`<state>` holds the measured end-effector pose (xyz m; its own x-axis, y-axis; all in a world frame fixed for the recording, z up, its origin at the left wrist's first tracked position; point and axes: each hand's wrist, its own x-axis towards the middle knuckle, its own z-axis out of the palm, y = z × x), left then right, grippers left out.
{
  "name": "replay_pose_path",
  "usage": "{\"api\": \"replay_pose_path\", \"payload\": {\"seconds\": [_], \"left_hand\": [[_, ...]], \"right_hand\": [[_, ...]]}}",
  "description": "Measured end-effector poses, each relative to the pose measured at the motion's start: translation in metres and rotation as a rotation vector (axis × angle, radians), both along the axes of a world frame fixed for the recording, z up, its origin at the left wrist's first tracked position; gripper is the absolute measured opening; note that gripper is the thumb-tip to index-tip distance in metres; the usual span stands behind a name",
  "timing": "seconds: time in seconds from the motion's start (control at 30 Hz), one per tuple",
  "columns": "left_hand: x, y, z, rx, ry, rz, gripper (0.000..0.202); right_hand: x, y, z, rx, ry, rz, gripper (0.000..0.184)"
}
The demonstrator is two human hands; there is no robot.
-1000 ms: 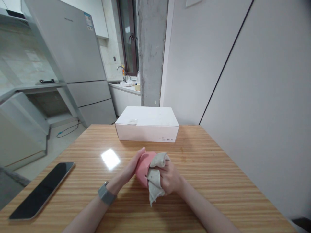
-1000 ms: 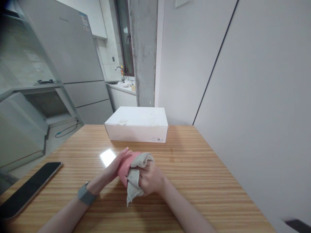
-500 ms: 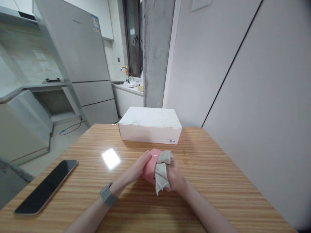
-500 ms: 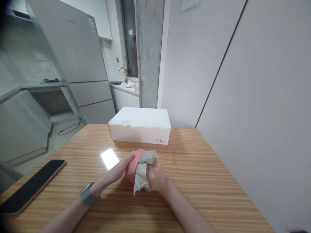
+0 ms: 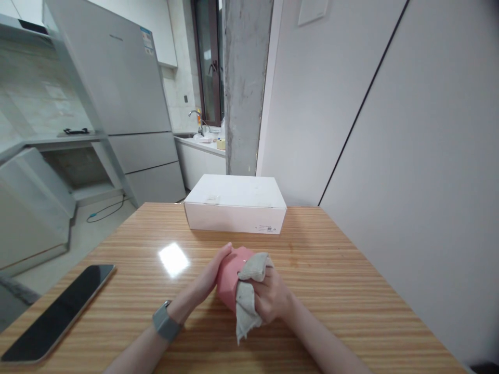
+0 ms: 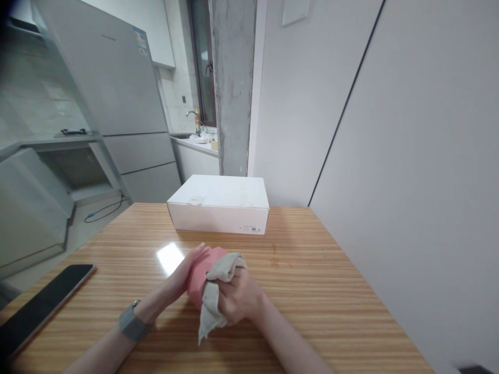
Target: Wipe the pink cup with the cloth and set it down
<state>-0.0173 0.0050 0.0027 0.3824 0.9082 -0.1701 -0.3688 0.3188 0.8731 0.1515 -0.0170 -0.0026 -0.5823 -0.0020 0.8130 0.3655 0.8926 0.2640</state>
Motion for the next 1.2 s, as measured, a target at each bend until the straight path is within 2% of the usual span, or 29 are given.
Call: {"api": "replay_pose_path", "payload": {"seconds": [0.13, 0.4, 0.53, 0.63, 0.77, 0.9, 0.97, 1.07, 1.2], "left_hand": [[-0.008, -0.003, 0.008, 0.064, 0.190, -0.105, 0.032], [-0.005, 0.002, -0.004, 0.302, 0.332, -0.021, 0.041], [-0.006, -0.004, 0.000, 0.367, 0.330, -0.106, 0.047], [-0.004, -0.009, 0.004, 0.305, 0.210, -0.208, 0.045], [0.004, -0.011, 0.005, 0.192, -0.059, -0.304, 0.041], [0.009, -0.006, 0.003, 0.061, -0.223, -0.112, 0.031], [0.008, -0.006, 0.002, -0.016, -0.196, -0.033, 0.036], [0.004, -0.007, 0.004, 0.009, -0.046, 0.005, 0.034], [-0.003, -0.008, 0.009, 0.127, 0.056, -0.131, 0.041]], "right_hand": [[-0.003, -0.002, 0.000, -0.048, 0.014, 0.044, 0.030], [0.009, 0.004, -0.002, -0.117, 0.000, -0.004, 0.035], [0.015, 0.008, -0.007, -0.191, 0.042, -0.074, 0.033], [0.020, 0.011, -0.008, -0.249, 0.107, -0.126, 0.030], [0.024, 0.012, -0.002, -0.198, 0.131, -0.126, 0.029], [0.015, 0.005, 0.003, -0.010, 0.043, -0.061, 0.027], [0.008, 0.000, 0.004, 0.074, 0.007, -0.020, 0.026], [0.000, -0.005, 0.003, 0.053, -0.006, -0.009, 0.027], [0.001, -0.006, 0.004, 0.003, -0.041, -0.009, 0.024]]}}
